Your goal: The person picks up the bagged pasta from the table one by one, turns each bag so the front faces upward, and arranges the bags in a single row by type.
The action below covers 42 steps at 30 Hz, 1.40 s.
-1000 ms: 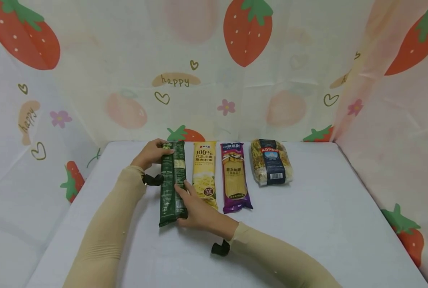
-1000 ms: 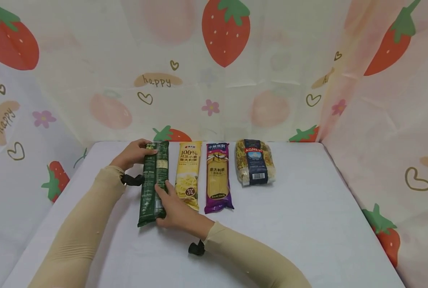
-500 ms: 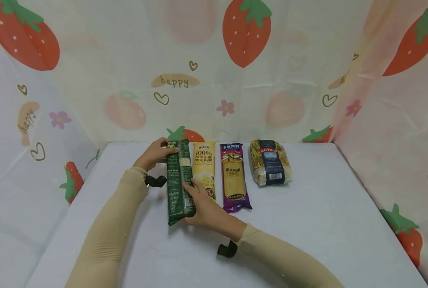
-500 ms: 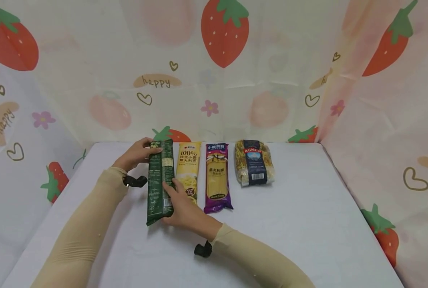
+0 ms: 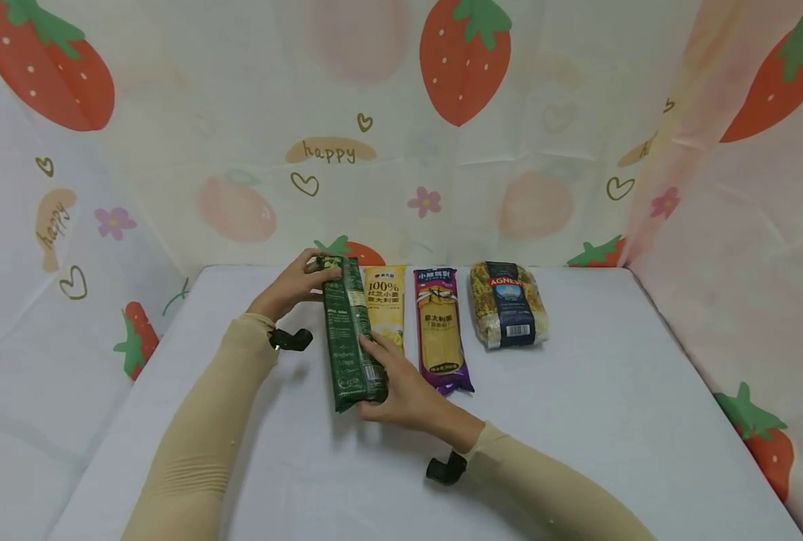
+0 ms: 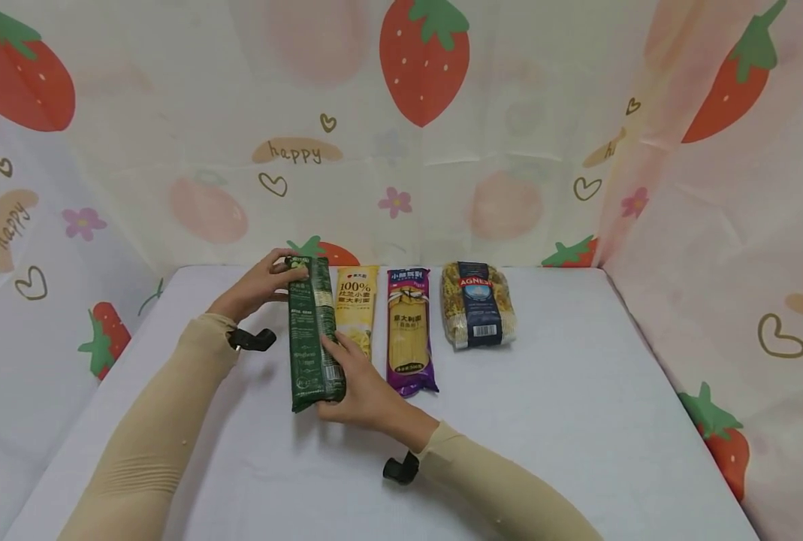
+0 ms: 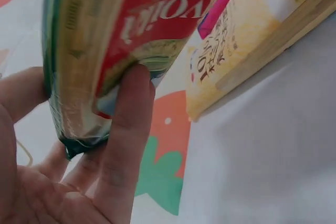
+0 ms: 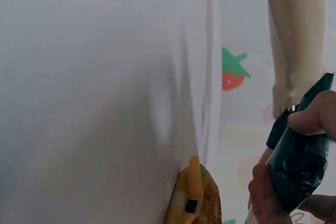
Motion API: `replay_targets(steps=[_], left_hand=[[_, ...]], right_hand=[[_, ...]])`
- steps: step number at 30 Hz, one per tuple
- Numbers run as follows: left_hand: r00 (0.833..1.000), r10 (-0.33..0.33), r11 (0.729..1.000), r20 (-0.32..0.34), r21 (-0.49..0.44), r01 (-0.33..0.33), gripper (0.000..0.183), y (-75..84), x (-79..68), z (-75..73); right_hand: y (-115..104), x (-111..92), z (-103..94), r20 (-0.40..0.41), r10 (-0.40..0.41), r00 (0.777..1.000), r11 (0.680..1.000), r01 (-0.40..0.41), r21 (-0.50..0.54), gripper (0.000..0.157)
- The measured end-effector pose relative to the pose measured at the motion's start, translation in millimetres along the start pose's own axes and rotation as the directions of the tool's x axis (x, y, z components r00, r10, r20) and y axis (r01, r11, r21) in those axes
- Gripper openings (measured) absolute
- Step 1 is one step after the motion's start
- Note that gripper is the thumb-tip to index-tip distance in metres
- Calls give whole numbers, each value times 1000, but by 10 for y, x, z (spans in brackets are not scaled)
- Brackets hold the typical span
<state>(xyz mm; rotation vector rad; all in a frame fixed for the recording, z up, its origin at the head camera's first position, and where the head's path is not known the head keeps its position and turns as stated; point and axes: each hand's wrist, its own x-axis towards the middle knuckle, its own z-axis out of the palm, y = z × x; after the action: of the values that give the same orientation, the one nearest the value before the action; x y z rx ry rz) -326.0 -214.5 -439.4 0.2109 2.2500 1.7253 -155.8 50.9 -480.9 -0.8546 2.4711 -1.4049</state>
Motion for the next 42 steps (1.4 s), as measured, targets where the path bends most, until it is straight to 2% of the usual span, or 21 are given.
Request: replay_targets(steps=[3,7,10,16,19,25,29,33,36,39,42], left_hand=[[999,-31,998,-10,-46,31,73,-8,14,16],[998,-59,983,-14,-173,56,66,-31,36,43],[1000,-27,972,10,-233,29,65,-66,50,65],[993,83,984,79,-166,-69,67,-187,48,85],[988,130,982,84,-150,-117,67,-240,41,89],[988,140,983,65,-131,-130,57,-293,36,96],[990,118,984,79,-141,-106,60,-305,8,104],[990,81,979,117,-194,-57,65,-308,-30,115],[988,63,975,143,-219,-30,61,-301,-50,124],[987,52,967,152,-254,-12,56,-290,-61,137],[990,47,955,131,-298,-6,55,-286,-68,147]], right_hand=[[20,-28,-27,-13,-13,1000,999,14,50,105],[37,-63,-51,-28,-21,999,989,24,143,104],[44,-78,-65,-34,-21,999,974,28,224,103],[48,-109,-112,-45,-31,998,929,46,368,98],[50,-118,-139,-38,-46,998,896,58,440,97],[61,-112,-170,-44,-79,996,807,89,584,93],[58,-114,-188,-75,-80,994,772,110,626,90],[50,-126,-193,-92,-78,993,752,119,648,91],[58,-130,-192,-99,-65,993,745,114,657,89],[75,-130,-194,-116,-45,992,757,110,644,86],[84,-124,-201,-119,-31,992,774,99,625,82]])
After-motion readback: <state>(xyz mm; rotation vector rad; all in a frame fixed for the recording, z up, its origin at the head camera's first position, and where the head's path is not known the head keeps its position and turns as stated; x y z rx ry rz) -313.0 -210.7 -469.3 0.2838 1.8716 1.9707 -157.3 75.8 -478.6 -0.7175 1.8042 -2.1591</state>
